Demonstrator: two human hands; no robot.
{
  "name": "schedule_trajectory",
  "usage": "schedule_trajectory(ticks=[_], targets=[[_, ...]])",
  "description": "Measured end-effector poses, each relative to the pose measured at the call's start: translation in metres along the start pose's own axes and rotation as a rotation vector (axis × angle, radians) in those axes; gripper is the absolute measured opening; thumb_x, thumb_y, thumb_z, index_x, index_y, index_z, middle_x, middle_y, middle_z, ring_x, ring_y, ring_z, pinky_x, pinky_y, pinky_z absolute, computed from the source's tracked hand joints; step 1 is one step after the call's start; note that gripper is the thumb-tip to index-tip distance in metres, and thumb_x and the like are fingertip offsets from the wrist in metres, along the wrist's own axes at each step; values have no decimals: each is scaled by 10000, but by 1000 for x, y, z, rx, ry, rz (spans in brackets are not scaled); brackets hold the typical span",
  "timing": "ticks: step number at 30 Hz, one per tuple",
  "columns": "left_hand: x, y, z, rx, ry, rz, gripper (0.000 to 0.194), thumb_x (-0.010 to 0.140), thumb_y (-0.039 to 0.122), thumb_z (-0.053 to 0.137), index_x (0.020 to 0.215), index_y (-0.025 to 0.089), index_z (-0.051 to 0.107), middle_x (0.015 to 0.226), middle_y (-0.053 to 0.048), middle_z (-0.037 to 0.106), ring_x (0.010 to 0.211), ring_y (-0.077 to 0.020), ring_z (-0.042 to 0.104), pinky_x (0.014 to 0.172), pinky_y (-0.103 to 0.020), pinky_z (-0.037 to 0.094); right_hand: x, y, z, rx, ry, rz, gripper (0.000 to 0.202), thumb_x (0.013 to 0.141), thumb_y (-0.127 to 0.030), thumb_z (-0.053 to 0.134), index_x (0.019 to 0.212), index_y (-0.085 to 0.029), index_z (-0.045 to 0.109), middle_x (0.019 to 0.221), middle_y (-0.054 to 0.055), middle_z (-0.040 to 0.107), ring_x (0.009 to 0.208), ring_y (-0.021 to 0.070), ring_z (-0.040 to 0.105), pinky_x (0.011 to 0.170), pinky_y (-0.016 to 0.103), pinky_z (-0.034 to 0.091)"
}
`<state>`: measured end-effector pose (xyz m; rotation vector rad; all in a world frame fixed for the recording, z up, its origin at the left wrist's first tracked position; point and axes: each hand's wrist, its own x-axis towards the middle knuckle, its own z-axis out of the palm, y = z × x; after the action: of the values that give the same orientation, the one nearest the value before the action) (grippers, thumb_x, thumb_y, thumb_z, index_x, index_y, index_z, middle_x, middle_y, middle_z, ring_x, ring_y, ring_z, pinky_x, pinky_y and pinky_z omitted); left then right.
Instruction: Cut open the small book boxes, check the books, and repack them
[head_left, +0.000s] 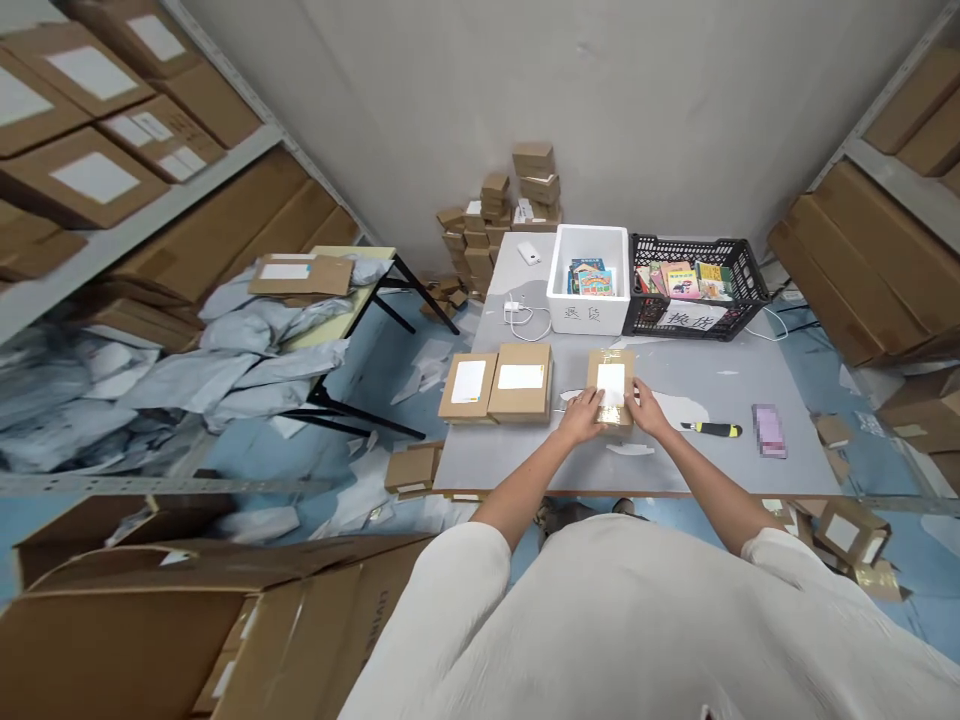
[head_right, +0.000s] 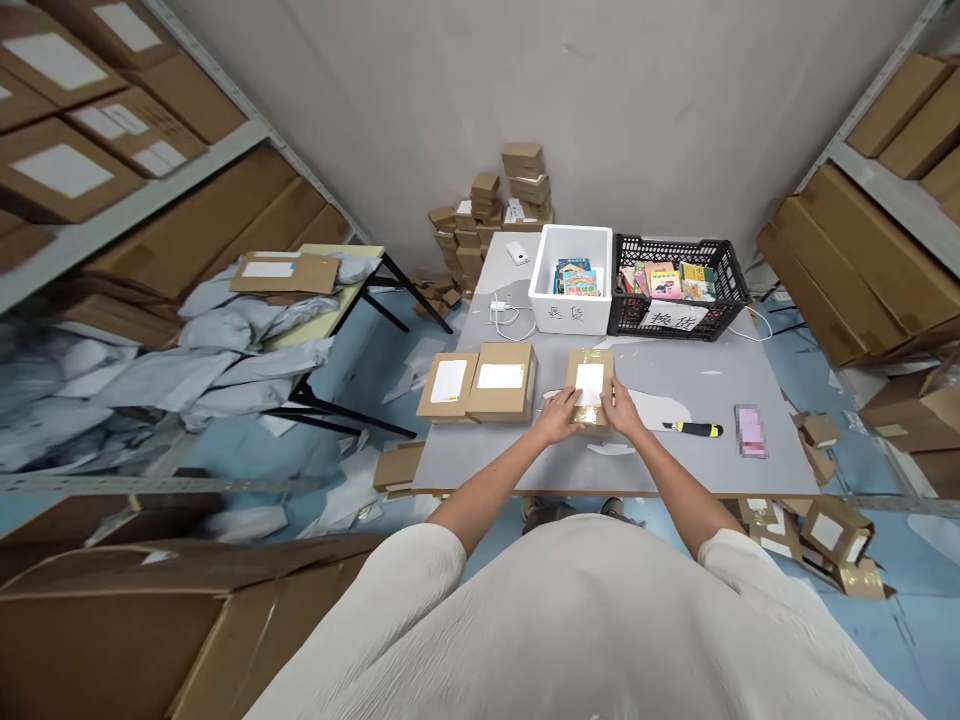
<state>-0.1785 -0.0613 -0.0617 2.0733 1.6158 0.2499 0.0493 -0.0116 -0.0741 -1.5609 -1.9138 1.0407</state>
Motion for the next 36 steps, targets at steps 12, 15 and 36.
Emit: schedule_trajectory(ticks=[12,15,36], targets=[[-26,-53,-26,-11,105,-434,950,902,199,643,1764,254,247,1809,-182,313,1699,-380,232,1345,-630,221,23,-1,39,-155,-144,-39,578,987,-498,604,1498,-233,655,1631,152,554,1570,369,455,1304,578,378],[-37,-64,-31,-72,151,-438,734,1018,227,471,1738,255,328,1754,-147,433,1645,-334,355,1336,-563,280,23,3,48,-169,-183,-6,622,949,-449,619,1522,-207,624,1582,158,588,1542,355,483,1292,557,401],[-54,-80,-30,-19,58,-140,758,939,308,642,1668,265,440,1732,-169,428,1595,-416,350,1282,-628,281,25,-27,85,-170,-15,53,623,854,-337,569,1459,-243,686,1438,114,678,1389,330,599,1240,528,457]])
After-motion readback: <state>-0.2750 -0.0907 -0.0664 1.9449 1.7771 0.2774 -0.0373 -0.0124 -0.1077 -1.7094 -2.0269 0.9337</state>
